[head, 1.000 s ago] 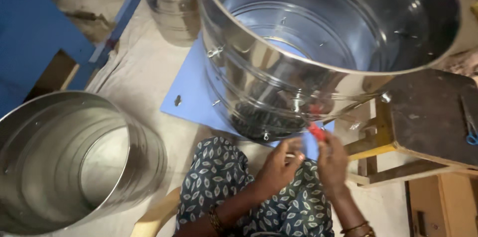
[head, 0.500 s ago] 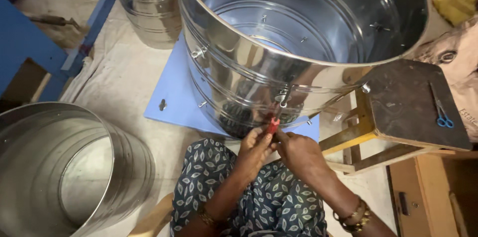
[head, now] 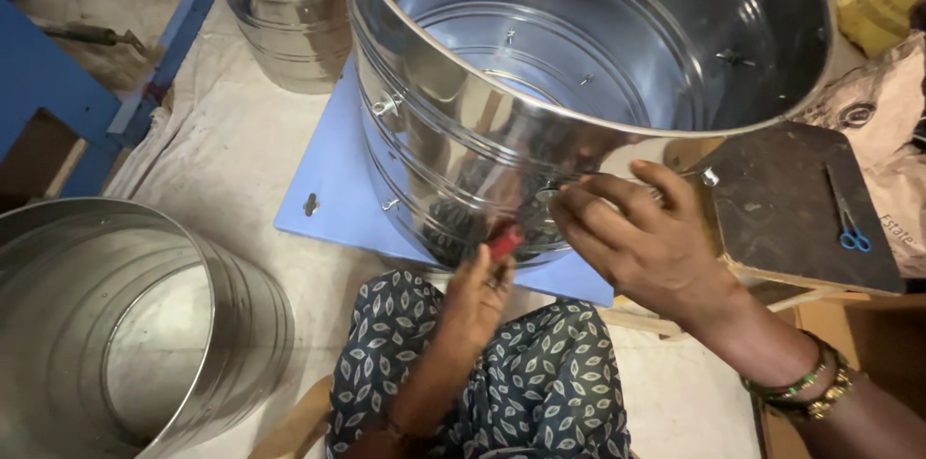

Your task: The person uses a red-handled screwdriver to tighten screws on the exterior of a large, shiny metal container. They rotate the container periodically to access different sections and continue tightening the fasteners.

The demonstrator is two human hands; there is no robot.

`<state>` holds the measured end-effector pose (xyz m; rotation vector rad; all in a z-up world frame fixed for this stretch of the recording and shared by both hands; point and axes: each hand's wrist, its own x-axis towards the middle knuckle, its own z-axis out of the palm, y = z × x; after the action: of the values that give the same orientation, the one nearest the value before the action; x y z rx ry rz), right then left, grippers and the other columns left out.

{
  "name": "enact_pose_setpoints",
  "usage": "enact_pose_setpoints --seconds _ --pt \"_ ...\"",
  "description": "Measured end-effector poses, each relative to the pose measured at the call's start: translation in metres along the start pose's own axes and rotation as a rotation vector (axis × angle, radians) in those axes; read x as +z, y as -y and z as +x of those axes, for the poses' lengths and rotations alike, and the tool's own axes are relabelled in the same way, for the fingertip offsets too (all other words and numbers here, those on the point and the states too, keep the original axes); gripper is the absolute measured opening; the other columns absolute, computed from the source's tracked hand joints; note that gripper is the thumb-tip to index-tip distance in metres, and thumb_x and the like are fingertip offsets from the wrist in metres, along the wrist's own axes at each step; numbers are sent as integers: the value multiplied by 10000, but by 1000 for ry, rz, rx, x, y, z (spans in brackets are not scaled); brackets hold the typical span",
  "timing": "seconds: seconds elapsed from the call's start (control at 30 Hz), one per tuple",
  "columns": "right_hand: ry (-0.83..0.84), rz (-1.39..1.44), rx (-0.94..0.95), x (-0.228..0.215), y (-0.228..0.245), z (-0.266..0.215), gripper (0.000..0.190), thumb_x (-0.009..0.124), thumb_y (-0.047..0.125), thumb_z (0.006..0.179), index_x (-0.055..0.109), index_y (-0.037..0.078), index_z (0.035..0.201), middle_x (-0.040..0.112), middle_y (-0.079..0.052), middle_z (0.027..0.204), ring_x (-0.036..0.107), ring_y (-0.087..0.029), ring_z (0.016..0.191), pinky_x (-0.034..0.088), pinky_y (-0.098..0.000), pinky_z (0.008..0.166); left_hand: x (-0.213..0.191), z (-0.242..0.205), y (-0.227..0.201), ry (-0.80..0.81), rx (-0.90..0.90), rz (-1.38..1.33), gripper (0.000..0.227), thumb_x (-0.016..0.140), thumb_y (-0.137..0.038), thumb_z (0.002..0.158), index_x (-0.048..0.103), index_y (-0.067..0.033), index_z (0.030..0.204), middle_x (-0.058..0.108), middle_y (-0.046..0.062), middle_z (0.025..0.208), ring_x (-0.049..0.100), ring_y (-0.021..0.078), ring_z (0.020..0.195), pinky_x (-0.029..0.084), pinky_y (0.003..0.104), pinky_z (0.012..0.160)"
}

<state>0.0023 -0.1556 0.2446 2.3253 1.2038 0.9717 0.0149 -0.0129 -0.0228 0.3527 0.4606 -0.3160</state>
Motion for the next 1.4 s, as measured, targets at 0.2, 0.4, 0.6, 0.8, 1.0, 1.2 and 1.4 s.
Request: enact_pose_setpoints --seconds 0.2,0.4,0.6,0.8,1.0,1.2,1.4 --pt "11 -5 176 11 13 -26 365 685 138 899 745 142 1259 668 -6 1159 577 -217 1075 393 -449 998 12 -42 -81 34 353 118 271 658 -158 983 597 12 1183 690 114 1102 673 194 1006 593 296 894" --pt "-53 273 496 31 45 -42 456 704 -14 857 693 99 1298 659 -78 1162 581 -283 1042 450 -417 896 64 -74 -130 157 751 126 312 682 -62 961 605 10 1255 691 93 1067 691 162 968 600 322 921" --pt "-246 615 791 60 83 -42 439 705 1 923 634 57 1352 635 -159 1202 609 -295 1080 504 -378 906 140 -114 -132 221 1119 611 327 717 29 979 640 43 1297 715 93 1140 679 130 1044 571 283 952" --pt "-324 1009 946 78 110 -46 508 662 3 940 558 -13 1437 576 -188 1282 589 -272 1194 465 -352 1040 205 -134 -102 529 1169 807 343 709 40 1025 657 18 1363 670 119 1192 739 166 1103 638 298 985" --pt "-354 904 827 112 129 -59 643 639 -28 854 428 9 1461 461 -276 1447 458 -359 1372 402 -386 1120 227 -130 -46 687 1426 1185 446 539 142 985 540 21 1414 663 194 1317 737 241 1096 593 273 905" --pt "-296 1081 834 149 144 -62 793 662 57 942 254 45 1622 482 -165 1455 547 -229 1299 497 -342 1079 230 -106 1 843 1559 1319 430 625 2 1068 516 -8 1483 660 140 1246 694 242 1080 572 349 936" --pt "-222 1209 742 148 154 -60 701 666 82 948 324 39 1558 520 -136 1435 566 -216 1251 500 -338 1049 220 -87 18 870 1701 1362 364 651 -78 983 591 -46 1341 673 120 1190 662 270 1044 557 386 940"
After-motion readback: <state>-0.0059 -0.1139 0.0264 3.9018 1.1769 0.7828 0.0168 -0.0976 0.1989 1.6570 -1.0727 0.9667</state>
